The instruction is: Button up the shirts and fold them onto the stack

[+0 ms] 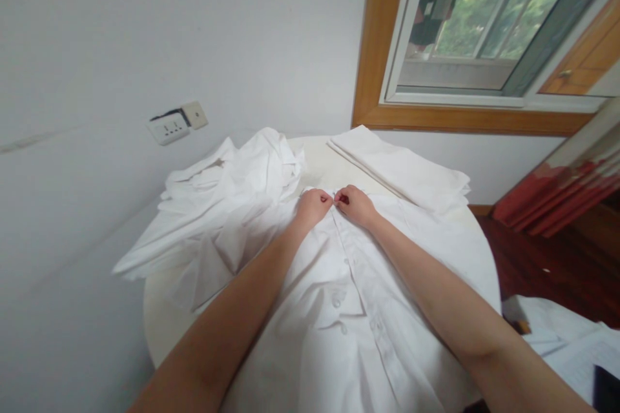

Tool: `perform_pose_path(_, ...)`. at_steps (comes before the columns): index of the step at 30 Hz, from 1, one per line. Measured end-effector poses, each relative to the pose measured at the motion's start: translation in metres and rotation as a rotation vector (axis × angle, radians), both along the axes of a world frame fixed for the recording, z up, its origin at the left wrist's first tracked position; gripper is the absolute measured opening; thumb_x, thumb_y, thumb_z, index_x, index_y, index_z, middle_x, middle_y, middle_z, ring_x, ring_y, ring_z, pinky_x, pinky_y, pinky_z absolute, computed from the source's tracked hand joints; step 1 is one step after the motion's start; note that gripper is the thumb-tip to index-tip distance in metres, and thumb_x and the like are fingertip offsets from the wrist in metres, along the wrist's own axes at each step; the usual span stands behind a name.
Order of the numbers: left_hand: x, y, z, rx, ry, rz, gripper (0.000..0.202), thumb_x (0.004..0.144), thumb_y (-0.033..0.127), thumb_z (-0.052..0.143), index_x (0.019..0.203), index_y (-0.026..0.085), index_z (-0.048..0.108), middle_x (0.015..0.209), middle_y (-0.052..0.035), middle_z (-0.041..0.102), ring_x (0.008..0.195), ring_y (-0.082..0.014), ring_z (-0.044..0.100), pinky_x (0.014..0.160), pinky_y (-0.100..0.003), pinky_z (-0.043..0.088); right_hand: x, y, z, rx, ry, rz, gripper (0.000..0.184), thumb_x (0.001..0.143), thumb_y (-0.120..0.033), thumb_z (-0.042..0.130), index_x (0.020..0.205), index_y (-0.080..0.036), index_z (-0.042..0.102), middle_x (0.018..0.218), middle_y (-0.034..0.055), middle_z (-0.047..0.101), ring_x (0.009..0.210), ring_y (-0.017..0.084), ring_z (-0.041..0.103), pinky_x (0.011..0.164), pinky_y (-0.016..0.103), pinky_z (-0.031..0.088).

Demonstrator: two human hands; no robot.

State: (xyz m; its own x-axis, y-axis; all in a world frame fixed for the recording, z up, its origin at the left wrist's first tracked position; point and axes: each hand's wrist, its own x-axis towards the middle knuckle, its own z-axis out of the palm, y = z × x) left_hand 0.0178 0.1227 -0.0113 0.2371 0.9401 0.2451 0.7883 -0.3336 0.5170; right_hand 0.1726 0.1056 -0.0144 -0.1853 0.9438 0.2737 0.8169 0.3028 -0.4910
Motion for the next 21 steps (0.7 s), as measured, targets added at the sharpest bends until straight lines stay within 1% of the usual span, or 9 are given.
perform_pose_path(3,-0.0035,0.0007,0.0007,0.012,-0.011,-0.021,0.021,0.078,0.022,0.057,0.071,0.017,0.076,0.072,-0.0041,0.073,0.077,-0.0156,0.064,0.071,-0.022,0.043,0.0021,-0.0002,-0.0018,0.012,0.004,0.034,0.011,0.083,-0.018,0.060,0.089,-0.017,0.069,0.088,0.0040,0.059,0.078,0.013,0.054,0.071,0.022,0.040)
perform_pose_path(6,-0.0047,0.0010,0.0011,-0.030,-0.016,-0.020,0.021,0.078,0.024,0.058,0.074,0.018,0.077,0.072,-0.0037,0.074,0.079,-0.0160,0.064,0.072,-0.022,0.044,0.0032,0.0004,-0.0029,0.016,0.009,0.054,0.011,0.083,-0.018,0.060,0.090,-0.017,0.068,0.088,0.0039,0.058,0.078,0.013,0.054,0.071,0.022,0.040)
perform_pose_path(9,-0.0042,0.0006,0.0010,-0.061,0.019,0.016,0.020,0.079,0.027,0.060,0.082,0.019,0.078,0.080,-0.0043,0.076,0.084,-0.0169,0.065,0.076,-0.023,0.045,0.0036,0.0016,-0.0029,0.020,0.002,0.074,0.011,0.083,-0.016,0.059,0.090,-0.016,0.067,0.087,0.0041,0.058,0.079,0.014,0.054,0.072,0.022,0.040)
perform_pose_path(12,-0.0038,-0.0006,0.0004,-0.041,0.065,0.021,0.021,0.080,0.028,0.061,0.090,0.019,0.078,0.093,-0.0060,0.076,0.089,-0.0175,0.066,0.082,-0.024,0.046,0.0047,0.0021,-0.0021,0.041,-0.003,0.101,0.011,0.082,-0.012,0.059,0.088,-0.015,0.067,0.085,0.0042,0.058,0.080,0.014,0.054,0.074,0.022,0.040)
perform_pose_path(14,-0.0038,-0.0016,0.0003,-0.026,0.087,0.020,0.022,0.081,0.028,0.061,0.093,0.018,0.077,0.097,-0.0069,0.075,0.090,-0.0176,0.066,0.084,-0.024,0.046,0.0059,0.0016,-0.0011,0.051,0.005,0.111,0.010,0.081,-0.011,0.060,0.087,-0.015,0.068,0.083,0.0037,0.059,0.079,0.014,0.053,0.074,0.022,0.040)
perform_pose_path(18,-0.0035,-0.0031,0.0011,-0.039,0.105,0.034,0.021,0.082,0.028,0.062,0.094,0.019,0.076,0.099,-0.0071,0.074,0.092,-0.0178,0.066,0.083,-0.025,0.047,0.0079,-0.0009,0.0025,0.018,0.039,0.091,0.006,0.080,-0.013,0.063,0.082,-0.014,0.069,0.080,0.0037,0.062,0.071,0.012,0.054,0.071,0.022,0.041)
perform_pose_path(21,-0.0030,-0.0041,0.0019,-0.046,0.099,0.029,0.018,0.083,0.028,0.062,0.091,0.019,0.075,0.098,-0.0067,0.073,0.092,-0.0178,0.065,0.084,-0.026,0.047,0.0084,-0.0034,0.0061,-0.074,0.093,0.083,0.008,0.081,-0.015,0.062,0.083,-0.014,0.070,0.074,0.0021,0.064,0.060,0.010,0.055,0.066,0.022,0.042)
